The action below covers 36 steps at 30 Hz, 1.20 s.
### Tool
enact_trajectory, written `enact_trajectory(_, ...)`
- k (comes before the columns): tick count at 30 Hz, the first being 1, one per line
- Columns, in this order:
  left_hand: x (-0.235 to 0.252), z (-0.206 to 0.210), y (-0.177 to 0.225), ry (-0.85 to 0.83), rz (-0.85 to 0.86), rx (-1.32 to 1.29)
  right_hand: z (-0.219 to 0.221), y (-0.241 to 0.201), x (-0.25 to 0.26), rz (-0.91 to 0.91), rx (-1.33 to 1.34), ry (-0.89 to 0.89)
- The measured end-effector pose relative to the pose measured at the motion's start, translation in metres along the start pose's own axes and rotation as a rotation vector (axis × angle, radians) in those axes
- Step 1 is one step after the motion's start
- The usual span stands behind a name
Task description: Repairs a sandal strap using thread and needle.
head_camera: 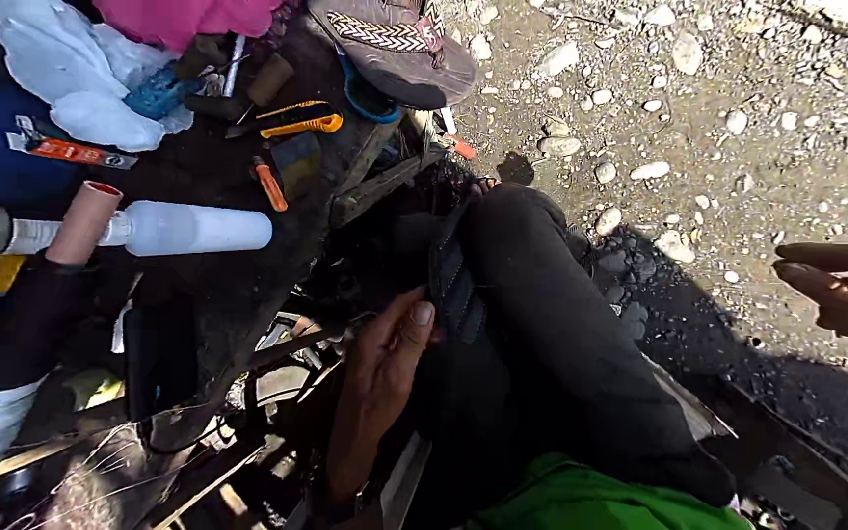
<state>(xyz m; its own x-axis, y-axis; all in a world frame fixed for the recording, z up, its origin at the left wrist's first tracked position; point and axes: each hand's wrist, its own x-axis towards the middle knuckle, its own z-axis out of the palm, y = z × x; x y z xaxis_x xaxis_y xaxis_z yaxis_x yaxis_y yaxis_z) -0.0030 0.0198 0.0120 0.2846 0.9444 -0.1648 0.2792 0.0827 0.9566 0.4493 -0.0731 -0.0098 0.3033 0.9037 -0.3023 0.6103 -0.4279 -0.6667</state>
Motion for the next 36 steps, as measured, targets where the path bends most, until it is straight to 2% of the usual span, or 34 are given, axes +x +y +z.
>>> enact_trajectory(2, -0.001, -0.011, -0.003, -0.024, 0.011, -0.064, 0.057, -0.055, 0.002, -0.272, 0.453, -0.049)
enact_trajectory(3, -0.002, -0.015, -0.004, -0.020, 0.035, -0.151, 0.080, -0.087, 0.004, -0.391, 0.552, -0.113)
enact_trajectory(5, -0.004, -0.017, -0.001, -0.010, 0.081, -0.444, 0.114, -0.137, 0.004, -0.574, 0.479, -0.219)
enact_trajectory(8, -0.004, -0.008, 0.017, 0.042, 0.153, -0.985, 0.149, -0.176, 0.002, -0.653, 0.311, -0.232)
enact_trajectory(10, -0.003, -0.004, 0.026, 0.140, 0.208, -1.032, 0.160, -0.181, 0.005, -0.674, 0.361, -0.214)
enact_trajectory(14, -0.007, -0.021, 0.040, 0.152, 0.362, -0.982, 0.165, -0.182, 0.009, -0.687, 0.432, -0.246)
enact_trajectory(16, -0.011, -0.032, 0.048, 0.189, 0.371, -0.983, 0.166, -0.184, 0.008, -0.676, 0.463, -0.275)
enact_trajectory(18, -0.011, -0.037, 0.048, 0.208, 0.286, -0.891, 0.168, -0.184, 0.010, -0.668, 0.484, -0.288)
enact_trajectory(21, -0.009, -0.034, 0.034, 0.234, 0.092, -0.541, 0.167, -0.183, 0.010, -0.640, 0.502, -0.310)
enact_trajectory(25, 0.000, -0.016, 0.028, 0.029, -0.004, -0.070, 0.165, -0.183, 0.012, -0.618, 0.521, -0.335)
enact_trajectory(27, 0.003, -0.009, 0.031, -0.036, -0.021, 0.044, 0.165, -0.183, 0.012, -0.605, 0.523, -0.330)
enact_trajectory(32, 0.008, -0.019, 0.043, -0.121, -0.065, 0.055, 0.165, -0.182, 0.015, -0.594, 0.535, -0.353)
enact_trajectory(36, 0.013, -0.029, 0.045, -0.139, -0.200, -0.066, 0.171, -0.182, 0.014, -0.625, 0.546, -0.326)
